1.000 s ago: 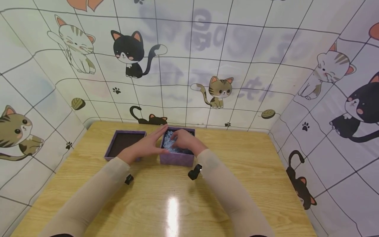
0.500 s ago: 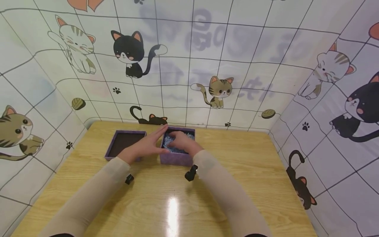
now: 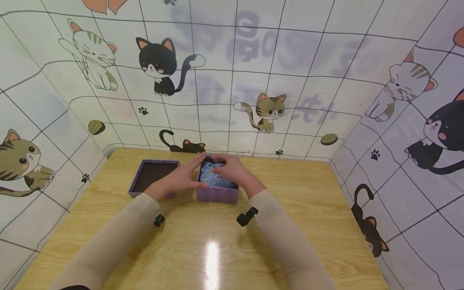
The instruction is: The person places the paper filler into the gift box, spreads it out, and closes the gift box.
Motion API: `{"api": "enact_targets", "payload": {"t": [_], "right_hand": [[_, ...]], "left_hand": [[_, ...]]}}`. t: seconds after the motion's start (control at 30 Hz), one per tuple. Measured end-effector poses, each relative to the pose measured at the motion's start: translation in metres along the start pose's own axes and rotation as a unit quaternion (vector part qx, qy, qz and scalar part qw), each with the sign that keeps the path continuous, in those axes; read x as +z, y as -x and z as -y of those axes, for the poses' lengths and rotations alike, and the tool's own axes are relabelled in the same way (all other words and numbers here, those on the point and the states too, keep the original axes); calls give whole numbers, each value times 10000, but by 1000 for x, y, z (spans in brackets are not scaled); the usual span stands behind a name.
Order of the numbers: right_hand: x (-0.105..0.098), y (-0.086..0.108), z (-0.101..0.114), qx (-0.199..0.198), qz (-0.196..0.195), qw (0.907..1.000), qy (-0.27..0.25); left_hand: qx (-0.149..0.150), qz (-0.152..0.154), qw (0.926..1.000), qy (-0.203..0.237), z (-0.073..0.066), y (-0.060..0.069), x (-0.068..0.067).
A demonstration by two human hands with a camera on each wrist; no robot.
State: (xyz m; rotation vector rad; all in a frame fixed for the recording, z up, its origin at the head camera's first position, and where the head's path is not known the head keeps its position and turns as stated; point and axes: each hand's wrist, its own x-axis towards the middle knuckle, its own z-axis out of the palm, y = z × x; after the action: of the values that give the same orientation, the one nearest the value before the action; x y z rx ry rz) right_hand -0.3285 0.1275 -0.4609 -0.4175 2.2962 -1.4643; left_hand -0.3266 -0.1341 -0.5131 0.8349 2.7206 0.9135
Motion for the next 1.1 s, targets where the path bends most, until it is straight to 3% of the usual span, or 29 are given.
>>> {"api": "enact_targets", "payload": {"t": [0.37, 0.6, 0.73, 1.0, 1.1], "right_hand": [[-16, 20, -10, -190, -381, 9977, -536], [-14, 27, -4, -309, -414, 9970, -580], [-3, 28, -1, -578, -333, 9973, -293], [31, 25, 8, -1187, -40, 9927, -209], [47, 23, 16, -1278, 14, 9916, -207]], "left_hand": [[171, -18, 9995, 256, 0, -4, 2], [160, -116, 9987, 465, -2, 3, -4], [147, -333, 9976, 597, -1, 13, -11], [137, -789, 9935, 803, 19, 44, -34], [-11, -944, 9928, 734, 26, 56, -42]]}}
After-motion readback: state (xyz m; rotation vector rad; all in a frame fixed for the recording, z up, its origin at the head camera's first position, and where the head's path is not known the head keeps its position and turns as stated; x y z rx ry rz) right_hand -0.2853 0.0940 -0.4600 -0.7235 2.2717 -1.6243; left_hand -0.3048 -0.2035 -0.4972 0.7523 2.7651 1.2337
